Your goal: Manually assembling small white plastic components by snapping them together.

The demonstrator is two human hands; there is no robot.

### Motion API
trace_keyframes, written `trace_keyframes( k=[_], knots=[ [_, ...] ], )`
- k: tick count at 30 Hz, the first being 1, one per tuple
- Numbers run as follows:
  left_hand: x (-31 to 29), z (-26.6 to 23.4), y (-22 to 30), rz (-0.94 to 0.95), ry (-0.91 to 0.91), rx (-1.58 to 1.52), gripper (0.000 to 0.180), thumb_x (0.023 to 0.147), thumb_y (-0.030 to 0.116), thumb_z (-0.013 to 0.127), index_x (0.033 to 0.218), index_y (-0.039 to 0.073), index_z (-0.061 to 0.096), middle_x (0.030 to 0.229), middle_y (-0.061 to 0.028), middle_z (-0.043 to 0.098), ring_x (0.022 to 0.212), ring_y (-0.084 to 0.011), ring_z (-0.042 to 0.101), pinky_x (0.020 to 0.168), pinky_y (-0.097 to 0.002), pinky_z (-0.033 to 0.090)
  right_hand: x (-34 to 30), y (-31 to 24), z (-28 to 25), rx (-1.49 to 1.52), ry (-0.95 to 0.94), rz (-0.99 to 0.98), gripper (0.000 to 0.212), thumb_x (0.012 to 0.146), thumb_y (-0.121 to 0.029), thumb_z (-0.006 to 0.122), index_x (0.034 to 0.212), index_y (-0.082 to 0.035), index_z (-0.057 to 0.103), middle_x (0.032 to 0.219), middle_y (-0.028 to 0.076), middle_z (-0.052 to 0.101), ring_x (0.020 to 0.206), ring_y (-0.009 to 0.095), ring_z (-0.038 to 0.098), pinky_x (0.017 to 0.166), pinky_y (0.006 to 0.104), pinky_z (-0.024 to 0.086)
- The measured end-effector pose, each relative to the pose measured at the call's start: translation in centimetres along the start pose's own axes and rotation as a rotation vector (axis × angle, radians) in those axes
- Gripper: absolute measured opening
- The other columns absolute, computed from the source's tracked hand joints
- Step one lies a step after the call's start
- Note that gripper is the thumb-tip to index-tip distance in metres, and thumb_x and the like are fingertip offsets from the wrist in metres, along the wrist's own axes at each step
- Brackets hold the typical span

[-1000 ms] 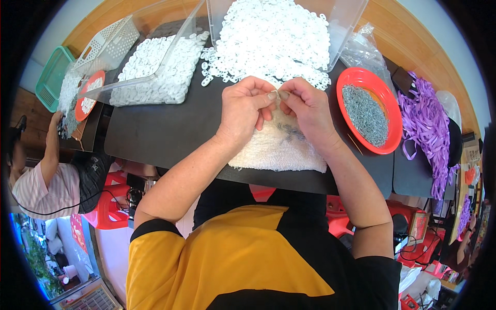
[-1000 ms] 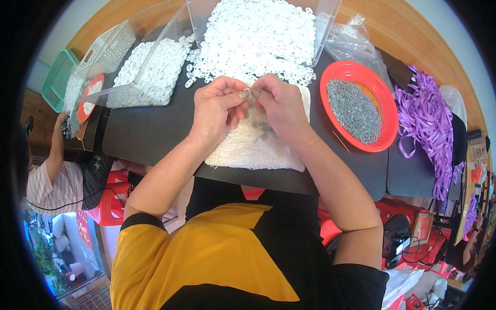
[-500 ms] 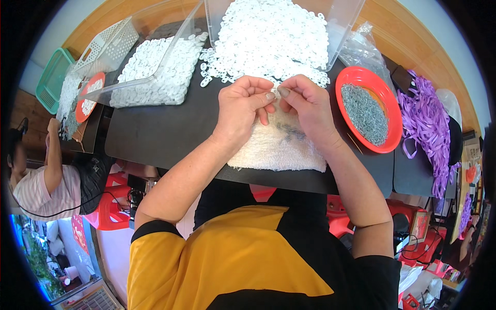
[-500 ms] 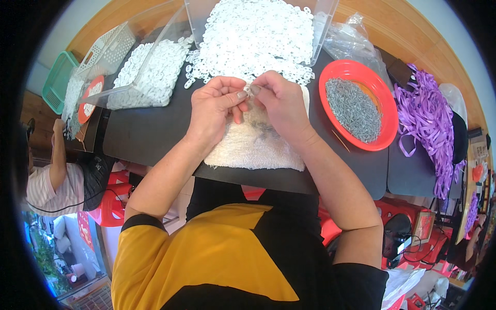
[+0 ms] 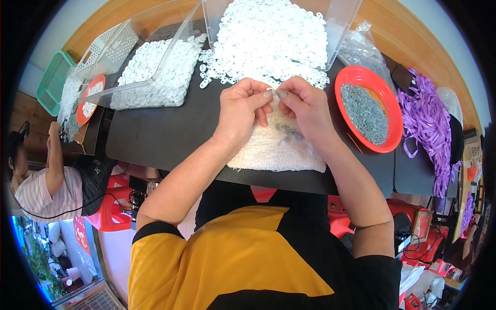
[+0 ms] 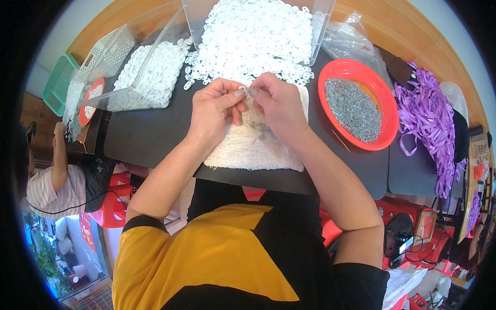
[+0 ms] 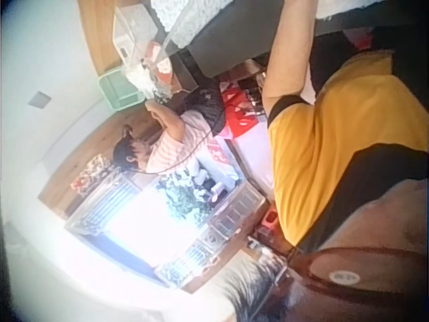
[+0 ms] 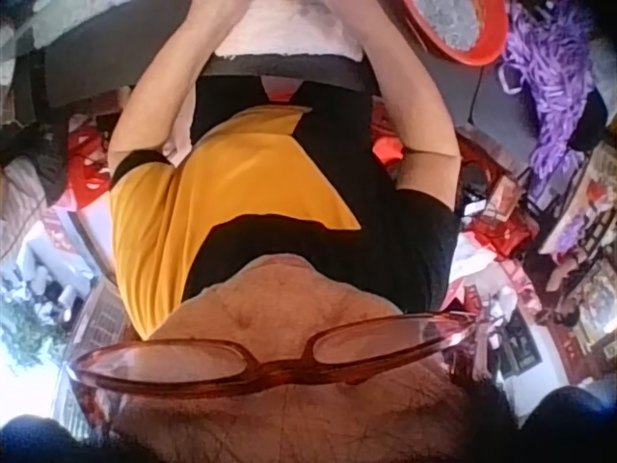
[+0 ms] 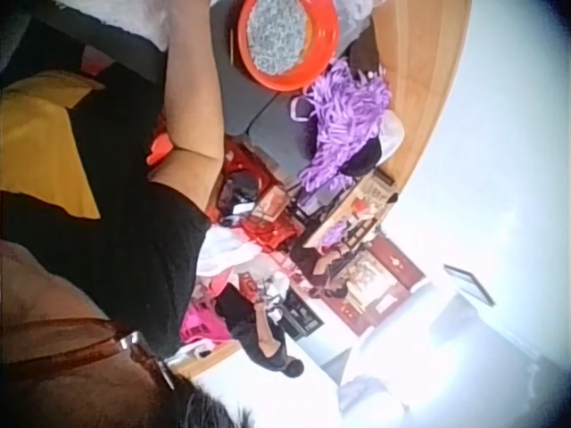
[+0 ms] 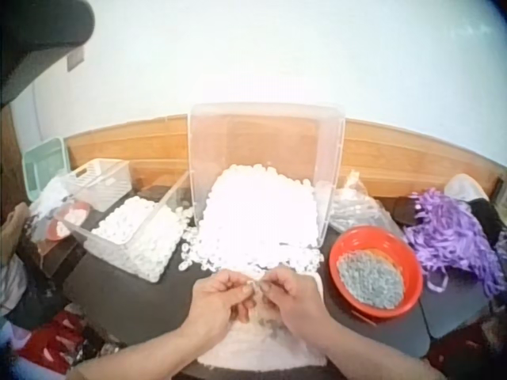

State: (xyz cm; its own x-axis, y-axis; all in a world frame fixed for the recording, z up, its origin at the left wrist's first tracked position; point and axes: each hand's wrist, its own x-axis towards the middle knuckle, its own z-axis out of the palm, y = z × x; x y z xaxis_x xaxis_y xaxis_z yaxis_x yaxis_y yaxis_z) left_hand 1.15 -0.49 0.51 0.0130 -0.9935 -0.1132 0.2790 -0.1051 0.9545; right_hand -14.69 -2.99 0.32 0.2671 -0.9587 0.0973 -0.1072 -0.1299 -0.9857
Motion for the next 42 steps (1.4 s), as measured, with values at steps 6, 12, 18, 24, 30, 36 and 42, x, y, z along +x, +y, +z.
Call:
trace_keyframes(
  k=[6,12,18,24,30,36,42],
  knots=[
    [0.0,0.0,0.1,0.006,0.012,-0.008,0.005,0.089,0.002,0.062,0.092,-0.003,0.062,0.071,-0.0093,0.062,0.049,-0.0123,0.053,0.045,-0.024,0.041,-0.1,-0.1,0.2,-0.008,0.015,-0.003,0.008,0.09,-0.007,0.059,0.089,0.0,0.061,0.064,0.002,0.055,0.059,0.006,0.048,0.054,0.0249,0.04],
    [-0.3,0.2,0.2,0.028,0.023,0.007,0.004,0.088,-0.001,0.061,0.092,-0.003,0.062,0.071,-0.0097,0.063,0.05,-0.0122,0.054,0.044,-0.0235,0.041,-0.2,0.1,0.3,-0.055,0.015,-0.046,0.009,0.09,-0.008,0.058,0.089,0.0,0.062,0.064,0.002,0.057,0.06,0.007,0.051,0.054,0.0253,0.041],
    [-0.1,0.1,-0.3,0.026,0.022,0.022,0.002,0.087,-0.004,0.061,0.09,-0.003,0.062,0.073,-0.01,0.063,0.052,-0.0121,0.055,0.043,-0.0226,0.04,-0.1,0.8,0.4,-0.134,0.026,-0.111,0.008,0.087,-0.007,0.057,0.089,-0.001,0.062,0.064,0.007,0.058,0.059,0.011,0.054,0.055,0.0277,0.043],
    [0.1,0.0,-0.4,0.052,0.041,0.014,0.004,0.085,-0.007,0.062,0.087,-0.003,0.061,0.073,-0.0098,0.064,0.053,-0.0118,0.057,0.042,-0.022,0.039,-0.1,0.6,0.6,-0.236,0.012,-0.183,0.006,0.086,-0.006,0.057,0.086,-0.001,0.061,0.062,0.008,0.057,0.057,0.013,0.055,0.054,0.0294,0.043],
    [-0.1,0.1,-0.3,0.017,0.034,0.038,0.002,0.085,-0.005,0.063,0.085,-0.002,0.062,0.072,-0.0085,0.065,0.052,-0.011,0.055,0.042,-0.0218,0.038,0.0,0.3,-0.2,-0.236,-0.045,-0.148,0.007,0.085,-0.007,0.06,0.087,0.0,0.062,0.061,0.008,0.056,0.056,0.014,0.053,0.054,0.0294,0.042],
    [-0.1,-0.5,-0.2,0.133,-0.017,0.253,0.006,0.088,0.003,0.062,0.083,0.001,0.063,0.068,-0.0032,0.061,0.052,-0.0068,0.051,0.042,-0.0213,0.034,0.4,-0.1,-0.7,-0.235,-0.055,-0.211,0.008,0.083,-0.006,0.063,0.086,0.0,0.066,0.065,0.005,0.059,0.06,0.01,0.053,0.056,0.0273,0.043],
    [0.3,-0.9,-0.1,0.088,-0.052,0.215,0.007,0.087,0.004,0.063,0.08,0.001,0.062,0.066,-0.0027,0.059,0.049,-0.0065,0.049,0.041,-0.0214,0.032,0.8,-0.9,-0.9,-0.214,-0.101,0.007,0.008,0.082,-0.006,0.064,0.085,0.0,0.068,0.07,0.001,0.061,0.065,0.009,0.055,0.059,0.0256,0.044]
  ],
)
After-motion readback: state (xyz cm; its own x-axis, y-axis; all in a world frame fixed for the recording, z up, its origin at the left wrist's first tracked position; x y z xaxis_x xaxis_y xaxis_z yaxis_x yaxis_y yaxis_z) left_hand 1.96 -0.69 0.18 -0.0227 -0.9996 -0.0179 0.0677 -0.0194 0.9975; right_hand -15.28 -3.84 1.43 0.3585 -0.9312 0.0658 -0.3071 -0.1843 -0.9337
